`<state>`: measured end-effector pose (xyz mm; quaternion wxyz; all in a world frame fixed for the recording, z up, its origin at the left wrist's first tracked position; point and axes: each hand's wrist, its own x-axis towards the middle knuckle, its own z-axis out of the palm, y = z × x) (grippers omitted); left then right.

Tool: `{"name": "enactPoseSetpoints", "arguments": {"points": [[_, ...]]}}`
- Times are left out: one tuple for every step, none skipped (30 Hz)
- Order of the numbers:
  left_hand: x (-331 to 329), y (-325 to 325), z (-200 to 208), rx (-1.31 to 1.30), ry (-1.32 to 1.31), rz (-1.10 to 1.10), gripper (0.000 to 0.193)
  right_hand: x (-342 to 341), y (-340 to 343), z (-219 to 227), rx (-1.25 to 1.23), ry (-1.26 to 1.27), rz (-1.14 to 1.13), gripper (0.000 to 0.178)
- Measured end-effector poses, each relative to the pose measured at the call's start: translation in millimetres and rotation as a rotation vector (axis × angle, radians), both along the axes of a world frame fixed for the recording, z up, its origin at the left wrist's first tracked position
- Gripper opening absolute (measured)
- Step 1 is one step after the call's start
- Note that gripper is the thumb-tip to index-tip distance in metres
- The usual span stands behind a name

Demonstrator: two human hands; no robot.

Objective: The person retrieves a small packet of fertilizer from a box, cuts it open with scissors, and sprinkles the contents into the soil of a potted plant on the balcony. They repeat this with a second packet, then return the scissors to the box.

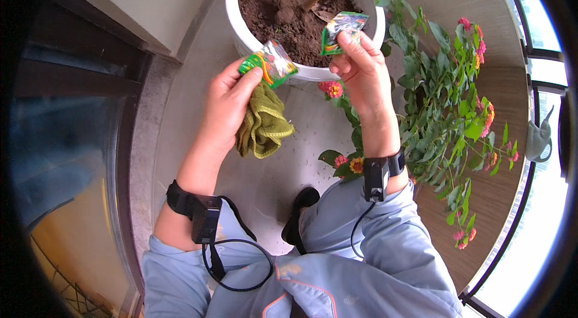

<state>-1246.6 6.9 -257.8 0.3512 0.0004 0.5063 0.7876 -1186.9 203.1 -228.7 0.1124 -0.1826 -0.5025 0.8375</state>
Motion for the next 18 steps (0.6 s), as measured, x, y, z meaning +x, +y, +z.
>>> {"name": "enactPoseSetpoints", "arguments": {"points": [[0, 1, -1, -0.009, 0.053, -0.019, 0.018, 0, -5, 1, 0.018, -0.065, -0.038, 0.013], [1, 2, -2, -0.018, 0.105, -0.039, 0.018, 1, -10, 3, 0.034, -0.071, 0.007, 0.014], [1, 2, -2, -0.040, 0.124, -0.058, 0.019, 0, -14, 4, -0.005, -0.078, 0.002, 0.014], [0, 1, -1, 0.013, 0.139, -0.090, 0.020, -1, -17, 5, -0.059, -0.030, 0.032, 0.014], [-3, -2, 0, 0.050, 0.137, -0.129, 0.021, -2, -21, 5, -0.058, -0.032, 0.048, 0.014], [-4, -4, 2, 0.047, 0.134, -0.172, 0.022, -3, -24, 4, -0.058, -0.036, 0.063, 0.014], [-4, -5, 4, -0.010, 0.124, -0.194, 0.028, -3, -27, 3, -0.055, -0.059, 0.066, 0.014], [-2, -3, 5, -0.015, 0.199, -0.149, 0.028, -3, -30, 2, -0.046, -0.049, 0.077, 0.014], [1, 1, 6, -0.044, 0.280, -0.104, 0.028, -3, -33, 1, -0.035, -0.059, 0.075, 0.014], [4, 5, 6, -0.043, 0.376, -0.053, 0.029, -3, -36, -1, -0.024, -0.066, 0.076, 0.014], [7, 8, 7, -0.065, 0.434, -0.041, 0.036, -2, -37, -2, -0.027, -0.087, 0.098, 0.015], [7, 10, 6, -0.101, 0.487, -0.064, 0.038, -2, -40, -3, -0.026, -0.100, 0.100, 0.016], [8, 11, 6, -0.066, 0.498, -0.055, 0.037, -2, -43, -5, -0.031, -0.088, 0.108, 0.016], [9, 13, 5, -0.059, 0.501, -0.053, 0.035, -2, -45, -6, -0.032, -0.091, 0.109, 0.017], [9, 13, 4, -0.074, 0.531, -0.043, 0.033, -2, -47, -7, -0.017, -0.087, 0.116, 0.017], [8, 13, 3, -0.089, 0.569, -0.030, 0.032, -3, -49, -9, 0.003, -0.096, 0.116, 0.016], [7, 13, 2, -0.104, 0.606, -0.018, 0.030, -3, -50, -9, 0.024, -0.105, 0.115, 0.016], [7, 12, 1, -0.082, 0.561, -0.012, 0.029, -2, -51, -9, 0.066, -0.098, 0.132, 0.016]]}}
